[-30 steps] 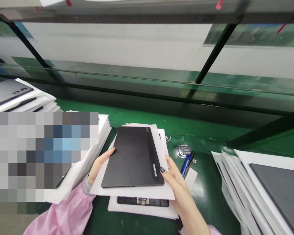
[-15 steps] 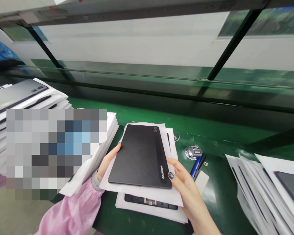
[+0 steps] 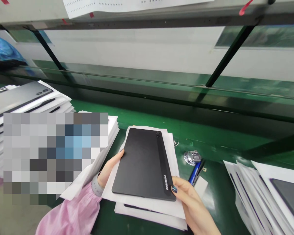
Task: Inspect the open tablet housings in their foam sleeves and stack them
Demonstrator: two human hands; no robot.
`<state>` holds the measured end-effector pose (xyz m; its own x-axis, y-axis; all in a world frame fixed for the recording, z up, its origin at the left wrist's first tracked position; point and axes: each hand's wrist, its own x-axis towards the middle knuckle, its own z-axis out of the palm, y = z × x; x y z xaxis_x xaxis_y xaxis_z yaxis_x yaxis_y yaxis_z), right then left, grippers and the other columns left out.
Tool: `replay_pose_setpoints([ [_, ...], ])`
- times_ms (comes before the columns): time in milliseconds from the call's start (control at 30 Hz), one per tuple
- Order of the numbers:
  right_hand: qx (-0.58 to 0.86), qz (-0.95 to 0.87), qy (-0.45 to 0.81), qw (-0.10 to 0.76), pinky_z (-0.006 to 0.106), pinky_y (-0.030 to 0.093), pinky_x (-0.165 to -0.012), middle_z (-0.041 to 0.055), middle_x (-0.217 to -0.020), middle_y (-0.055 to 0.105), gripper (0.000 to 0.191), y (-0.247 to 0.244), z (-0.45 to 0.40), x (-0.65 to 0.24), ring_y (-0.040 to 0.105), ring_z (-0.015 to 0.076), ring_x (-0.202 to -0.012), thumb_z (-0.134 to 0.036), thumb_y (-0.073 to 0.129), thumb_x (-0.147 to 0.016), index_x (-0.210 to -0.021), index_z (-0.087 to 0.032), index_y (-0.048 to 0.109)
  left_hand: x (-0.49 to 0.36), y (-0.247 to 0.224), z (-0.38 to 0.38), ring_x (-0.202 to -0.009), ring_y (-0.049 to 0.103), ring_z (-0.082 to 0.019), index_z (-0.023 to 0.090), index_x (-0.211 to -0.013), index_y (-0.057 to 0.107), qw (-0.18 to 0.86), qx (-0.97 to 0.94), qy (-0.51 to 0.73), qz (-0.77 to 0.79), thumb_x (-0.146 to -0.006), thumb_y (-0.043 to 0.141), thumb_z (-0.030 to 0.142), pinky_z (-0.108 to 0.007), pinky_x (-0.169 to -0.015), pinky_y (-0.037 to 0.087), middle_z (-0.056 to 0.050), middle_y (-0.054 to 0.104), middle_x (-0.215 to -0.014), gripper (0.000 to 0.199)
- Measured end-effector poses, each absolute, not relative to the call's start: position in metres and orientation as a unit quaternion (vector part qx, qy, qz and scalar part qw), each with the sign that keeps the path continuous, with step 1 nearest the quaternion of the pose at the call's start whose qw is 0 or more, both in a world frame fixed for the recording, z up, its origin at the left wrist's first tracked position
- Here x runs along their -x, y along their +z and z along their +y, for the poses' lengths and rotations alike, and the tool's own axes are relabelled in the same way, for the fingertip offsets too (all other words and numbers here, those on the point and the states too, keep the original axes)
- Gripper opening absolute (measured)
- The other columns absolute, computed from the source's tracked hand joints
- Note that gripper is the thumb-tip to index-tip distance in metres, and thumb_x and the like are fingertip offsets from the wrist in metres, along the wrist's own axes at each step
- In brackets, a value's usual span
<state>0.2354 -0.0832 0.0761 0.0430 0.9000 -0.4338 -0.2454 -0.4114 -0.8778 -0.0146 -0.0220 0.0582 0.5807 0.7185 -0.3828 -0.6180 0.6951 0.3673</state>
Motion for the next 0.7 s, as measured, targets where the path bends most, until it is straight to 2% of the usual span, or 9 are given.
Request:
replay_pose_setpoints([
  [100,0.532,-0.284,0.658,0.451,0.031,0.054,-0.067,0.0021,-0.066,0.073,0.027,0.067,-0.084,-0.24,0.065,0.0209,-0.057,-0.041,0.091,-0.058,-0.075,-0.025,0.078,0.017,0.055,-0.022,-0.085,0.074,-0.023,0.003,-0.102,0.074,0.878,-0.129,0.374,0.268,-0.082,0.067,0.027,-0.029,-0.081,0.053,-0.014,0.079,-0.089,0.032],
  [167,0.518,-0.284,0.671,0.449,0.03,0.055,-0.071,0.0023,-0.074,0.076,0.032,0.06,-0.085,-0.242,0.068,0.0217,-0.065,-0.041,0.092,-0.057,-0.081,-0.026,0.078,0.018,0.054,-0.022,-0.081,0.074,-0.023,0.002,-0.099,0.074,0.873,-0.153,0.376,0.27,-0.077,0.07,0.023,-0.028,-0.076,0.054,-0.014,0.079,-0.087,0.031],
  [267,0.495,-0.254,0.698,0.451,0.033,0.056,-0.077,0.0036,-0.1,0.078,0.042,0.053,-0.087,-0.244,0.072,0.0269,-0.086,-0.042,0.089,-0.061,-0.099,-0.031,0.076,0.018,0.055,-0.024,-0.074,0.073,-0.022,0.005,-0.094,0.075,0.862,-0.184,0.38,0.28,-0.072,0.073,0.024,-0.028,-0.073,0.054,-0.014,0.079,-0.084,0.029],
  [333,0.506,-0.226,0.689,0.467,0.037,0.056,-0.085,0.0038,-0.119,0.073,0.043,0.051,-0.087,-0.242,0.069,0.0306,-0.104,-0.045,0.084,-0.068,-0.107,-0.032,0.073,0.016,0.057,-0.026,-0.072,0.073,-0.022,0.008,-0.093,0.076,0.855,-0.211,0.38,0.283,-0.068,0.077,0.027,-0.026,-0.068,0.053,-0.012,0.078,-0.081,0.032],
  [433,0.524,-0.216,0.676,0.472,0.044,0.054,-0.093,0.0033,-0.135,0.064,0.056,0.057,-0.083,-0.236,0.062,0.0328,-0.118,-0.044,0.076,-0.078,-0.131,-0.036,0.06,0.013,0.062,-0.03,-0.075,0.072,-0.023,0.012,-0.099,0.076,0.846,-0.263,0.381,0.264,-0.058,0.085,0.036,-0.024,-0.062,0.05,-0.01,0.078,-0.084,0.048],
  [500,0.51,-0.231,0.681,0.472,0.048,0.053,-0.094,0.0033,-0.137,0.062,0.073,0.063,-0.08,-0.232,0.064,0.0327,-0.116,-0.042,0.074,-0.08,-0.146,-0.042,0.041,0.011,0.068,-0.034,-0.082,0.072,-0.024,0.015,-0.105,0.075,0.832,-0.312,0.385,0.249,-0.056,0.088,0.042,-0.025,-0.065,0.05,-0.009,0.077,-0.091,0.058],
  [567,0.494,-0.239,0.682,0.484,0.049,0.052,-0.097,0.0041,-0.137,0.062,0.084,0.068,-0.077,-0.229,0.066,0.0317,-0.113,-0.041,0.075,-0.08,-0.151,-0.045,0.03,0.008,0.079,-0.038,-0.091,0.07,-0.025,0.016,-0.115,0.07,0.811,-0.378,0.381,0.232,-0.061,0.087,0.045,-0.027,-0.075,0.052,-0.01,0.076,-0.098,0.064],
  [700,0.481,-0.219,0.69,0.494,0.043,0.048,-0.101,0.007,-0.138,0.061,0.082,0.062,-0.078,-0.231,0.065,0.0302,-0.115,-0.037,0.079,-0.077,-0.148,-0.039,0.039,0.0,0.11,-0.047,-0.107,0.064,-0.031,0.018,-0.135,0.056,0.771,-0.505,0.344,0.182,-0.078,0.073,0.05,-0.039,-0.092,0.05,-0.015,0.068,-0.119,0.068],
])
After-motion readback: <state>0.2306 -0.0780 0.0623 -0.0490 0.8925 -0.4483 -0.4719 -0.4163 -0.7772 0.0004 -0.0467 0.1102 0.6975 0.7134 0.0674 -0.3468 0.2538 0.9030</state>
